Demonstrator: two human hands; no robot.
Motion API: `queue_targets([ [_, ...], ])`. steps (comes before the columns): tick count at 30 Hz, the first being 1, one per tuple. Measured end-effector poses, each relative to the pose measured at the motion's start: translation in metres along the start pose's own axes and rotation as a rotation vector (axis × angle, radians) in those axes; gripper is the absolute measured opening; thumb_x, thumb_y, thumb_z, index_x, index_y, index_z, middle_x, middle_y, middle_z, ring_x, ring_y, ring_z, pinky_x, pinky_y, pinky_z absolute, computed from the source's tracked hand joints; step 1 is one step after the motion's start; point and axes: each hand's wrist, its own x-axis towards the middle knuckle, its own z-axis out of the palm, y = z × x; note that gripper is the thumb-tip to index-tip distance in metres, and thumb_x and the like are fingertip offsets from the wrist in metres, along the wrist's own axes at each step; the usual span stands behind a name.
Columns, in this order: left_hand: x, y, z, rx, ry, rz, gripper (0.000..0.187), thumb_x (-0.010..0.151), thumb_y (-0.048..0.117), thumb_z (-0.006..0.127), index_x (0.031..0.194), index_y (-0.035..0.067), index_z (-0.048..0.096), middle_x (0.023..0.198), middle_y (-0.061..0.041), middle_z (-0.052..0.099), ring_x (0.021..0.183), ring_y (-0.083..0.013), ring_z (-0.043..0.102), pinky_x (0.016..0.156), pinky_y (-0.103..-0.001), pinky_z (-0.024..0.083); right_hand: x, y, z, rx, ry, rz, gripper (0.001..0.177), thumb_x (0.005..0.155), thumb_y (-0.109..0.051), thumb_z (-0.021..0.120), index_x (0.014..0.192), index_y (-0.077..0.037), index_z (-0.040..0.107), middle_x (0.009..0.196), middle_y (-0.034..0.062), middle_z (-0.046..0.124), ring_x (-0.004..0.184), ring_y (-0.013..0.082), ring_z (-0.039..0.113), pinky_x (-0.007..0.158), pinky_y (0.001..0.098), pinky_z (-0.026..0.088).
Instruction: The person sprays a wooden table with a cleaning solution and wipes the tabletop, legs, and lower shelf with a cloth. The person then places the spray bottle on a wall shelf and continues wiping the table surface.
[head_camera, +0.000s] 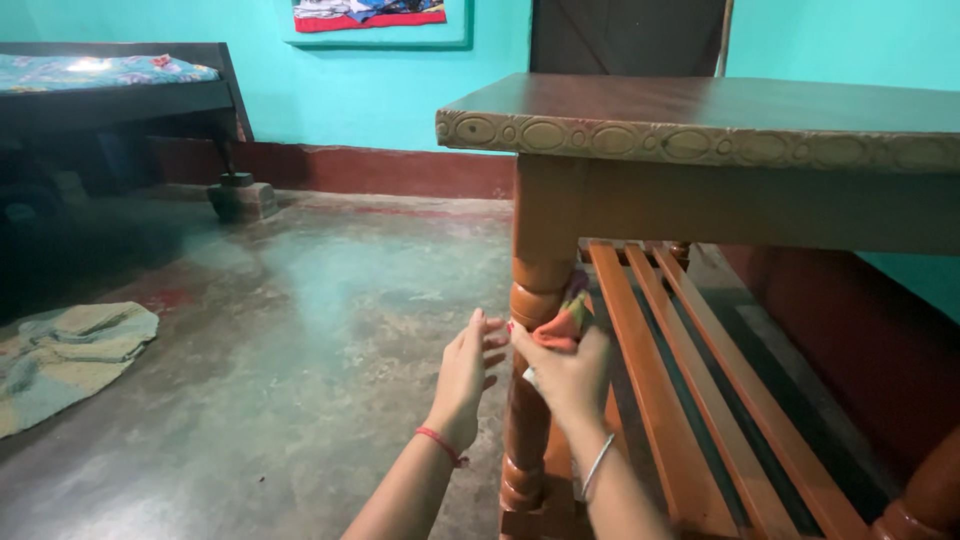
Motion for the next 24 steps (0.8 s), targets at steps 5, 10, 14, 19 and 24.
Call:
queue_targets([
  [5,-0.008,-0.022,0.009,-0.050,-0.064,0.106,0.051,0.101,0.048,0.047,0.116,0.006,0.073,0.105,-0.003,0.074,0.101,-0.0157,0.065,0.087,-0.032,0.050,-0.042,0.008,-0.001,-0.188,0.191,-0.315,0.019,0.082,-0.016,0.086,0.083,-0.003,0.073,0.066,0.0086,0.069,0.055,0.0164,0.066,0.057,0.0290,0.050],
  [10,-0.027,-0.047,0.016,0.014,-0.001,0.303,0.044,0.102,0.038,0.051,0.127,0.004,0.066,0.112,-0.008,0.068,0.103,-0.0173,0.061,0.090,-0.032,0.050,-0.069,0.070,-0.031,-0.455,0.098,-0.692,0.029,0.077,-0.009,0.079,0.104,-0.001,0.073,0.094,0.0178,0.074,0.078,0.0267,0.072,0.069,0.0329,0.057],
  [14,-0.064,-0.090,0.028,0.306,0.144,0.598,0.045,0.104,0.031,0.059,0.138,0.004,0.049,0.129,-0.017,0.054,0.120,-0.0248,0.061,0.103,-0.038,0.048,-0.069,0.138,-0.049,-0.041,-0.068,-0.233,0.037,0.087,-0.027,0.071,0.115,-0.005,0.065,0.096,0.0126,0.072,0.082,0.0238,0.072,0.069,0.0325,0.057],
  [19,-0.100,-0.086,0.056,0.157,0.097,0.408,0.060,0.096,0.029,0.068,0.147,0.013,0.041,0.135,-0.014,0.043,0.117,-0.0257,0.062,0.096,-0.040,0.055,-0.064,0.103,-0.045,0.742,-0.129,0.500,0.056,0.094,-0.047,0.053,0.129,-0.003,0.057,0.105,0.0117,0.068,0.091,0.0226,0.068,0.076,0.0347,0.056],
  [24,-0.127,-0.029,0.070,0.101,0.128,0.536,0.068,0.089,0.026,0.070,0.150,0.016,0.040,0.132,-0.013,0.035,0.112,-0.0253,0.058,0.093,-0.041,0.057,-0.066,0.047,-0.048,0.891,-0.269,0.503,0.072,0.094,-0.061,0.039,0.132,-0.002,0.054,0.112,0.0114,0.067,0.097,0.0228,0.067,0.082,0.0370,0.056],
])
